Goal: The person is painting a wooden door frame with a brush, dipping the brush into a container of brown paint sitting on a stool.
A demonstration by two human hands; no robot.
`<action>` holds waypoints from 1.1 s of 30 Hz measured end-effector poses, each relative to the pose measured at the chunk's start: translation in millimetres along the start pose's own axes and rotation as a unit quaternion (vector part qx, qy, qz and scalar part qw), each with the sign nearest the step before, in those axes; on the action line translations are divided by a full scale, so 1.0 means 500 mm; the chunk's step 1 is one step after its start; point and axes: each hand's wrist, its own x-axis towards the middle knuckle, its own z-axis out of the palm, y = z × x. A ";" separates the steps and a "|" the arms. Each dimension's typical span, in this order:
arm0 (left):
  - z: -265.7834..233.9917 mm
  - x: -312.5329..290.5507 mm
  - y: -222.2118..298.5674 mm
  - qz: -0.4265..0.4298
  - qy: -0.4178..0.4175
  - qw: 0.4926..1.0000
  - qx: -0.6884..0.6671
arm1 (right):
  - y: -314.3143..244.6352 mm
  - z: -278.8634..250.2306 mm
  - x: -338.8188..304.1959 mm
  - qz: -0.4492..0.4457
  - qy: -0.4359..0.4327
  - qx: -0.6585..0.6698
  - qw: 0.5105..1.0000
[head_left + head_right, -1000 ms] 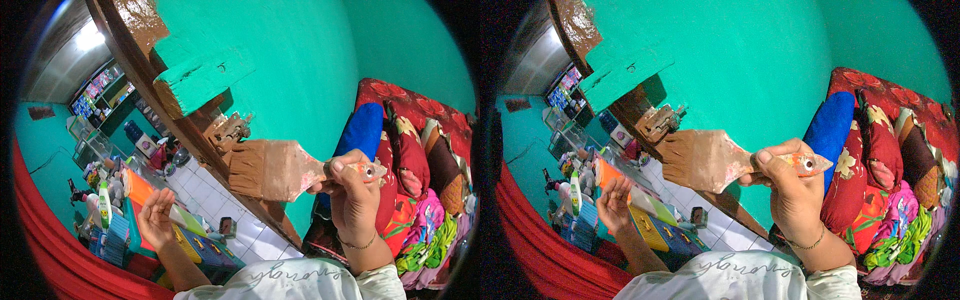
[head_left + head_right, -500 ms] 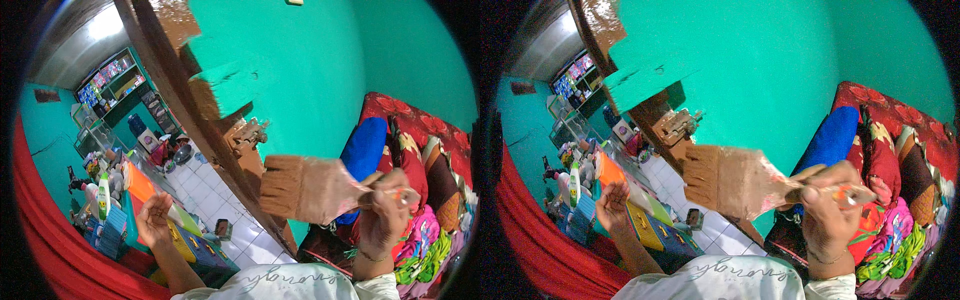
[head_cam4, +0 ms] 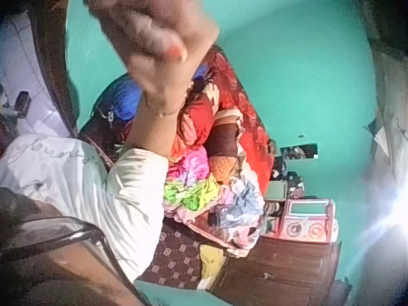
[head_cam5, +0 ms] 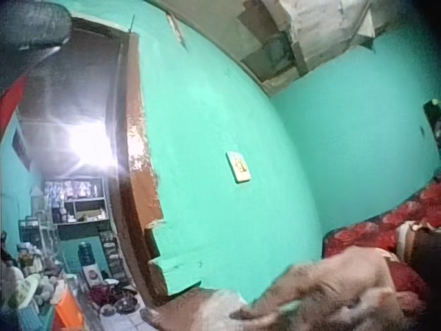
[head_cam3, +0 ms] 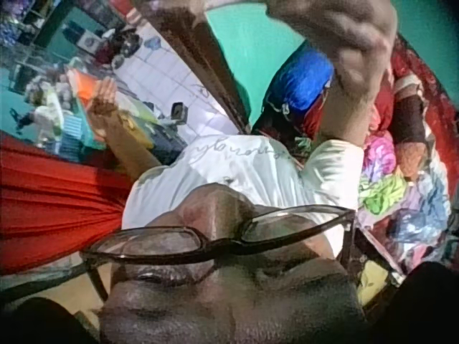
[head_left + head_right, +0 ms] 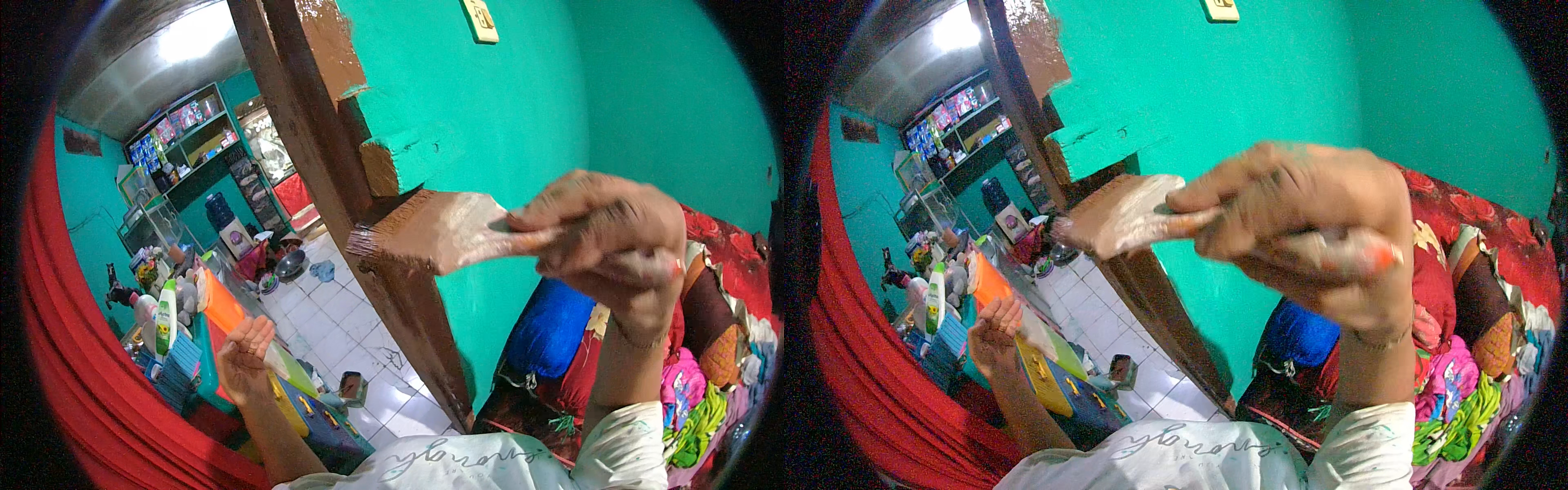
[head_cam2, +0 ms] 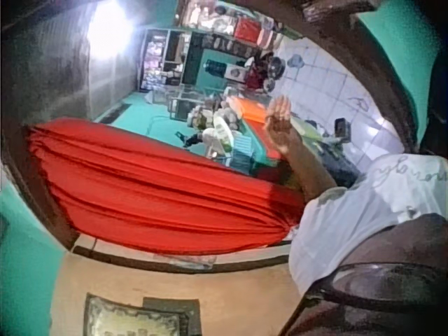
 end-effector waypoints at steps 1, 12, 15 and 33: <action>0.006 0.000 0.001 0.006 -0.010 1.000 -0.006 | -0.005 -0.006 0.008 0.035 -0.002 -0.007 0.999; -0.009 -0.009 0.010 -0.007 -0.002 0.998 0.060 | -0.016 -0.034 0.066 0.037 -0.103 -0.001 0.994; -0.012 -0.004 0.009 -0.004 -0.019 0.999 0.047 | -0.012 -0.028 0.070 0.062 -0.084 -0.022 0.994; 0.043 -0.025 0.019 0.014 0.004 0.997 0.077 | -0.011 0.020 -0.007 -0.031 0.018 -0.106 0.994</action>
